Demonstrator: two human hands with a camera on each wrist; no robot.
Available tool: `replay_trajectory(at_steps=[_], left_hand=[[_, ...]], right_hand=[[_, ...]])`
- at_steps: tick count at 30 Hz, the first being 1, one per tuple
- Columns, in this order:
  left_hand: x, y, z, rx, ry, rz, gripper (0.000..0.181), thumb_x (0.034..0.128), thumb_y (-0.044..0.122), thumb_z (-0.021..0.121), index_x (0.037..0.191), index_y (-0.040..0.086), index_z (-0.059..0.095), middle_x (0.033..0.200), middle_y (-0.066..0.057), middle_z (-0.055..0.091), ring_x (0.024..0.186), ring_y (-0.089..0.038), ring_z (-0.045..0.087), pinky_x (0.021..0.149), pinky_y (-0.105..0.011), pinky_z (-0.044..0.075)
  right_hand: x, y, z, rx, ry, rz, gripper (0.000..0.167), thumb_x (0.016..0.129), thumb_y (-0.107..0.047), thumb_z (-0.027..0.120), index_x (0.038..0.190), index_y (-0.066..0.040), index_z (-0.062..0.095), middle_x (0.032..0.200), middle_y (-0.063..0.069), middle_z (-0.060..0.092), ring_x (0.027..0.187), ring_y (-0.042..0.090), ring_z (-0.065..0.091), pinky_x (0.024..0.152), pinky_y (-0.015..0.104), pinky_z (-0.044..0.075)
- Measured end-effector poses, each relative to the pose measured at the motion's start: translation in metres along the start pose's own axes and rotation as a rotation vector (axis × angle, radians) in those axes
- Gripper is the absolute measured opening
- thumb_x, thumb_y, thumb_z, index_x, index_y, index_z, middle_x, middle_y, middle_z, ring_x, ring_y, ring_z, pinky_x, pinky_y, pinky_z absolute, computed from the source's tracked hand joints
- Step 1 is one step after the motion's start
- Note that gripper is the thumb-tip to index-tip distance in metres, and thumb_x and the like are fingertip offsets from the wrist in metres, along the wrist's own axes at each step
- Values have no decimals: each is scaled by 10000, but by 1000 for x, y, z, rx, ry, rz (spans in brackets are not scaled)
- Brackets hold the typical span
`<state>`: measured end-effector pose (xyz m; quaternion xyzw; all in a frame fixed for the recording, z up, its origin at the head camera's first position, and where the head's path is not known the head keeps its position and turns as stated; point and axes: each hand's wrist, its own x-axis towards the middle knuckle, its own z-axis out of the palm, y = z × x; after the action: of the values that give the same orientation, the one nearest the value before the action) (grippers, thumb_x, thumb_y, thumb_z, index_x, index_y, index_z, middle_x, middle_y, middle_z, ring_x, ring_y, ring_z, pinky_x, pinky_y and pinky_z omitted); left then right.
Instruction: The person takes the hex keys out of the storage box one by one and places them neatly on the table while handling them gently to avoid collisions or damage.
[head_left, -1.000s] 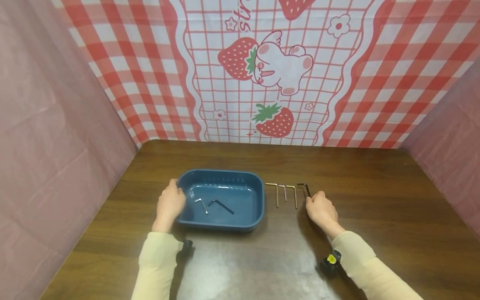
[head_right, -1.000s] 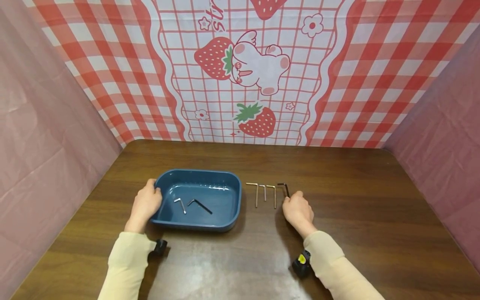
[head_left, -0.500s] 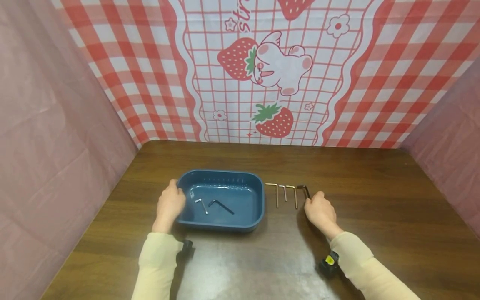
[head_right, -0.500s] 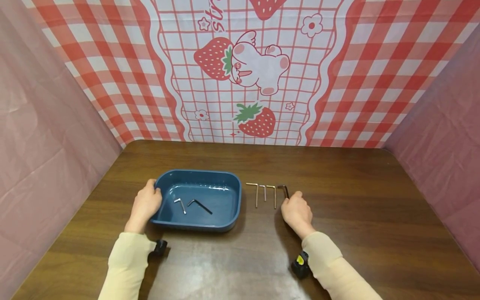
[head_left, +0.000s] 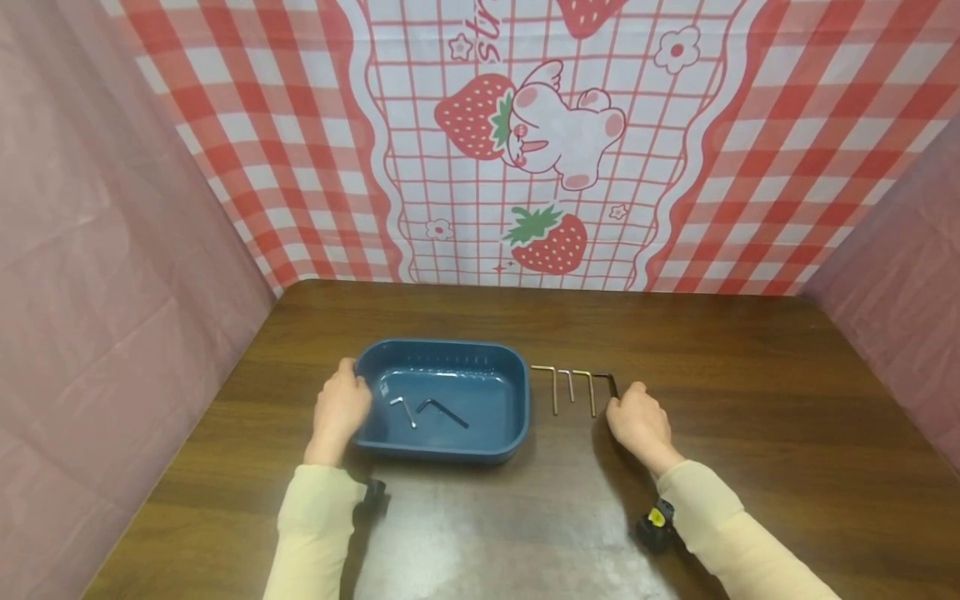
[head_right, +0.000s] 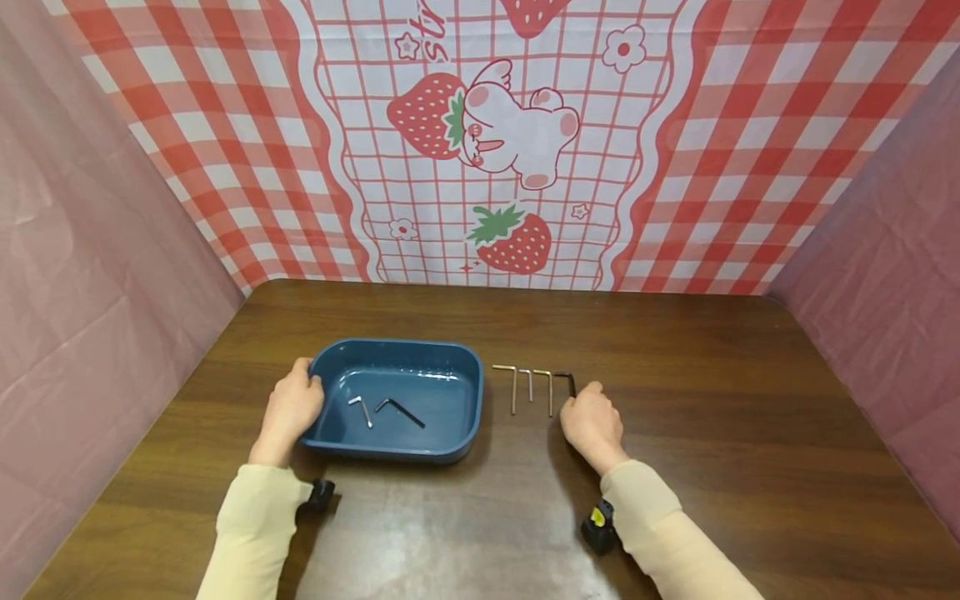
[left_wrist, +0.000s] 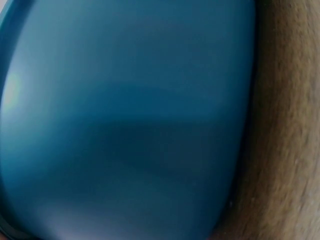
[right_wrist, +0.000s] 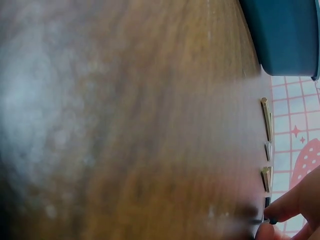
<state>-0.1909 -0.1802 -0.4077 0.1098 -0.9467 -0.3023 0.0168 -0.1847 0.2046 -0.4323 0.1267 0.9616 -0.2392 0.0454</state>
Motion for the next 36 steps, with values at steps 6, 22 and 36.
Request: replay_trajectory(at_steps=[6, 22, 36], left_hand=[[-1, 1, 0, -2, -11, -8, 416, 931, 141, 319, 1310, -26, 357, 1241, -307, 485, 1058, -508, 495, 856, -571, 404], [-1, 1, -1, 4, -12, -11, 416, 933, 146, 313, 1310, -23, 359, 1237, -308, 488, 1056, -503, 499, 853, -566, 406], [-1, 0, 0, 3, -1, -5, 411, 928, 144, 321, 1298, -28, 371, 1214, -312, 502, 1038, -502, 512, 838, -566, 415]], right_hand=[[0, 1, 1, -9, 11, -22, 351, 862, -207, 378, 983, 118, 435, 980, 392, 553, 831, 522, 557, 653, 534, 443], [2, -1, 1, -53, -18, -30, 379, 878, -225, 412, 1015, 129, 426, 971, 378, 558, 823, 506, 566, 647, 522, 455], [2, -2, 0, -68, -50, -13, 403, 857, -227, 399, 1037, 133, 416, 1003, 385, 544, 849, 511, 557, 670, 523, 454]])
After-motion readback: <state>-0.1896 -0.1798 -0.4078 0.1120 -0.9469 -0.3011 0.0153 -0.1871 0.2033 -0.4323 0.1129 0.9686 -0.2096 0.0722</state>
